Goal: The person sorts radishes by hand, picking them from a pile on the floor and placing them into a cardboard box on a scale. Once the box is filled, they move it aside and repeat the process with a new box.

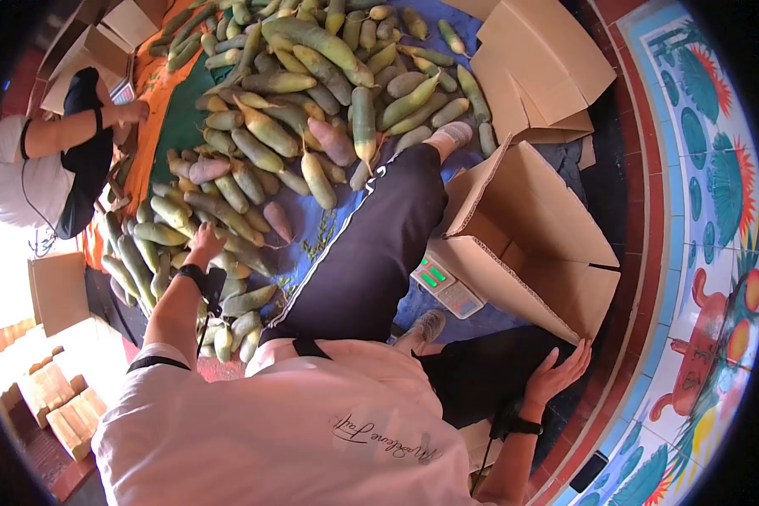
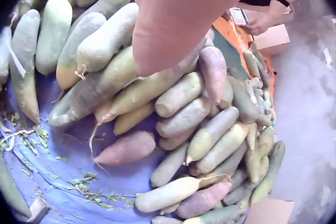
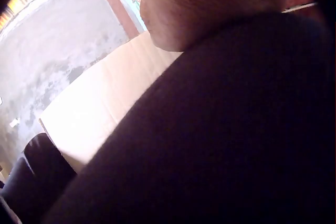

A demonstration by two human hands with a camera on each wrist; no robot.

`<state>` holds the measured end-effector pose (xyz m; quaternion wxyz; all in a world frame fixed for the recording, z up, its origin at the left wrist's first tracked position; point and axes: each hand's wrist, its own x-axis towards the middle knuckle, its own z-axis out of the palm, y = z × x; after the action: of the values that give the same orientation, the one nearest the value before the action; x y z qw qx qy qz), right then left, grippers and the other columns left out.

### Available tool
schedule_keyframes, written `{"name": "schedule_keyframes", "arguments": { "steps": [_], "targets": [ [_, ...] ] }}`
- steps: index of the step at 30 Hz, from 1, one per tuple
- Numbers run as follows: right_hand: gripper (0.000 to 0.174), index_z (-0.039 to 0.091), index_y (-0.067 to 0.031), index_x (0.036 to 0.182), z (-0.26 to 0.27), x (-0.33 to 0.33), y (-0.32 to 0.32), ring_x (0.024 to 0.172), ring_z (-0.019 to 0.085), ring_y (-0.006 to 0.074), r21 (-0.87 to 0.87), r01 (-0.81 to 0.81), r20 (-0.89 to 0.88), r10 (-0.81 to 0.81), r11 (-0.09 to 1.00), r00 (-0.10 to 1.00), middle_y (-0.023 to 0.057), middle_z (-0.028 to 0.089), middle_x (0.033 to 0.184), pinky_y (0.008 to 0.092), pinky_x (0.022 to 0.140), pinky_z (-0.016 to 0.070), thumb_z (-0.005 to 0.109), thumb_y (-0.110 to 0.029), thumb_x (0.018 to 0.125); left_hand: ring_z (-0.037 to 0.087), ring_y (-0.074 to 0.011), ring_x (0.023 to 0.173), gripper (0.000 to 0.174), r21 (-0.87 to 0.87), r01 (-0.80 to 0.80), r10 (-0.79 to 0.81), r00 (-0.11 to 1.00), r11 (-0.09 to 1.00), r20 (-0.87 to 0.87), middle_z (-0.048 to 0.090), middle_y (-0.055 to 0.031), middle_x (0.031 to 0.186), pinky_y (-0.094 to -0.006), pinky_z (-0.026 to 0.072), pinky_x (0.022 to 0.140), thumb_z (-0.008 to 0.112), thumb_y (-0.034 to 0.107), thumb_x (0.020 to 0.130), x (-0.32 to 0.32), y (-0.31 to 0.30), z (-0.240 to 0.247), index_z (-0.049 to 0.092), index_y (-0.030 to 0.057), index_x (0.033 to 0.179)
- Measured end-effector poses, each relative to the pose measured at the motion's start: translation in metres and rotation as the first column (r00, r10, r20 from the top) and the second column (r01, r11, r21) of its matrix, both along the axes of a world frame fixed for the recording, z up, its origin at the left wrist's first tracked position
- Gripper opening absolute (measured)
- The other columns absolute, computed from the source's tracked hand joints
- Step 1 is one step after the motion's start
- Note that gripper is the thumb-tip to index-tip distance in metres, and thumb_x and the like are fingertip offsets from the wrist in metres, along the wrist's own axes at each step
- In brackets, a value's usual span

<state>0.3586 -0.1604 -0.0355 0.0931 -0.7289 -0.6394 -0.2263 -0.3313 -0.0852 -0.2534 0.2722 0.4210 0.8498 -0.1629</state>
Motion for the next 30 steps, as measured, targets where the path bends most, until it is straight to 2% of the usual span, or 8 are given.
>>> {"name": "schedule_keyframes", "arguments": {
  "steps": [6, 11, 14, 16, 19, 21, 24, 30],
  "targets": [
    [0.048, 0.036, 0.0005, 0.131, 0.001, -0.004, 0.003, 0.125, 0.033, 0.0357, 0.008, 0.02, -0.004, -0.02, 1.0, 1.0, 0.0198, 0.039, 0.133, 0.0455, 0.104, 0.0251, 0.043, -0.028, 0.093, 0.023, -0.0278, 0.133, 0.072, -0.055, -0.004, 0.005, 1.0, 0.998, 0.029, 0.02, -0.0113, 0.146, -0.0382, 0.028, 0.107, 0.062, 0.027, 0.077, -0.003, 0.001, -0.009, 0.028, 0.0117, 0.139],
    [0.048, 0.036, -0.0002, 0.131, 0.002, -0.008, 0.004, 0.125, 0.033, 0.0359, 0.0, 0.046, -0.019, -0.046, 0.999, 0.999, 0.02, 0.038, 0.133, 0.0454, 0.104, 0.0249, 0.044, -0.027, 0.092, 0.048, -0.0295, 0.116, 0.062, -0.124, 0.083, -0.087, 0.996, 0.989, -0.029, 0.029, -0.0159, 0.137, -0.0397, 0.0432, 0.094, 0.063, 0.019, 0.074, -0.001, 0.005, -0.021, 0.038, 0.0083, 0.13],
    [0.048, 0.036, -0.0002, 0.131, 0.003, -0.01, 0.004, 0.125, 0.033, 0.0358, -0.01, 0.061, -0.029, -0.061, 0.998, 0.998, 0.0198, 0.038, 0.133, 0.0454, 0.104, 0.0248, 0.046, -0.025, 0.092, 0.051, -0.0292, 0.113, 0.061, -0.1, 0.141, -0.151, 0.983, 0.985, -0.105, 0.039, -0.0168, 0.132, -0.0383, 0.0449, 0.092, 0.069, 0.024, 0.07, -0.002, 0.007, -0.021, 0.045, 0.0065, 0.123],
    [0.048, 0.036, -0.0002, 0.131, 0.004, -0.009, 0.004, 0.125, 0.032, 0.0358, -0.014, 0.066, -0.033, -0.067, 0.998, 0.997, 0.0197, 0.038, 0.133, 0.0453, 0.104, 0.0248, 0.046, -0.025, 0.091, 0.052, -0.0279, 0.111, 0.063, -0.162, 0.341, -0.35, 0.936, 0.926, -0.028, 0.05, -0.0165, 0.122, -0.0362, 0.0458, 0.091, 0.076, 0.031, 0.064, -0.006, 0.012, -0.018, 0.053, 0.0053, 0.116],
    [0.047, 0.036, 0.0, 0.13, 0.003, -0.01, 0.005, 0.125, 0.032, 0.0358, -0.002, 0.067, -0.033, -0.067, 0.998, 0.997, 0.0195, 0.038, 0.133, 0.0451, 0.104, 0.0249, 0.047, -0.024, 0.091, 0.054, -0.0275, 0.109, 0.064, -0.198, 0.354, -0.361, 0.932, 0.914, 0.001, 0.057, -0.0164, 0.114, -0.0343, 0.0464, 0.09, 0.079, 0.036, 0.059, 0.017, 0.027, 0.015, 0.058, 0.0046, 0.111],
    [0.047, 0.037, 0.0001, 0.13, 0.006, -0.014, 0.006, 0.125, 0.033, 0.0361, 0.013, 0.044, -0.047, -0.044, 0.999, 0.998, 0.0194, 0.038, 0.133, 0.0448, 0.104, 0.0253, 0.048, -0.023, 0.09, 0.057, -0.0263, 0.106, 0.061, -0.165, 0.328, -0.324, 0.945, 0.93, 0.051, 0.059, -0.0164, 0.113, -0.0345, 0.0469, 0.088, 0.074, 0.042, 0.063, 0.038, 0.031, 0.035, 0.06, 0.0041, 0.109],
    [0.047, 0.037, 0.0002, 0.13, 0.005, -0.014, 0.006, 0.124, 0.033, 0.0364, 0.021, 0.056, -0.06, -0.055, 0.998, 0.997, 0.0194, 0.039, 0.133, 0.0448, 0.104, 0.0256, 0.049, -0.021, 0.089, 0.062, -0.0237, 0.096, 0.059, -0.311, 0.396, -0.367, 0.918, 0.864, 0.151, 0.065, -0.0135, 0.1, -0.0327, 0.0479, 0.083, 0.061, 0.052, 0.065, 0.059, 0.035, 0.042, 0.065, 0.005, 0.101],
    [0.048, 0.038, -0.0004, 0.129, 0.006, -0.014, 0.004, 0.124, 0.034, 0.0363, 0.037, 0.085, -0.071, -0.083, 0.996, 0.994, 0.0189, 0.04, 0.132, 0.0447, 0.103, 0.026, 0.05, -0.019, 0.087, 0.065, -0.021, 0.087, 0.053, -0.332, 0.397, -0.353, 0.917, 0.855, 0.186, 0.068, -0.0084, 0.086, -0.0309, 0.0493, 0.076, 0.062, 0.054, 0.069, 0.071, 0.023, 0.04, 0.068, 0.007, 0.092]
  ]
}}
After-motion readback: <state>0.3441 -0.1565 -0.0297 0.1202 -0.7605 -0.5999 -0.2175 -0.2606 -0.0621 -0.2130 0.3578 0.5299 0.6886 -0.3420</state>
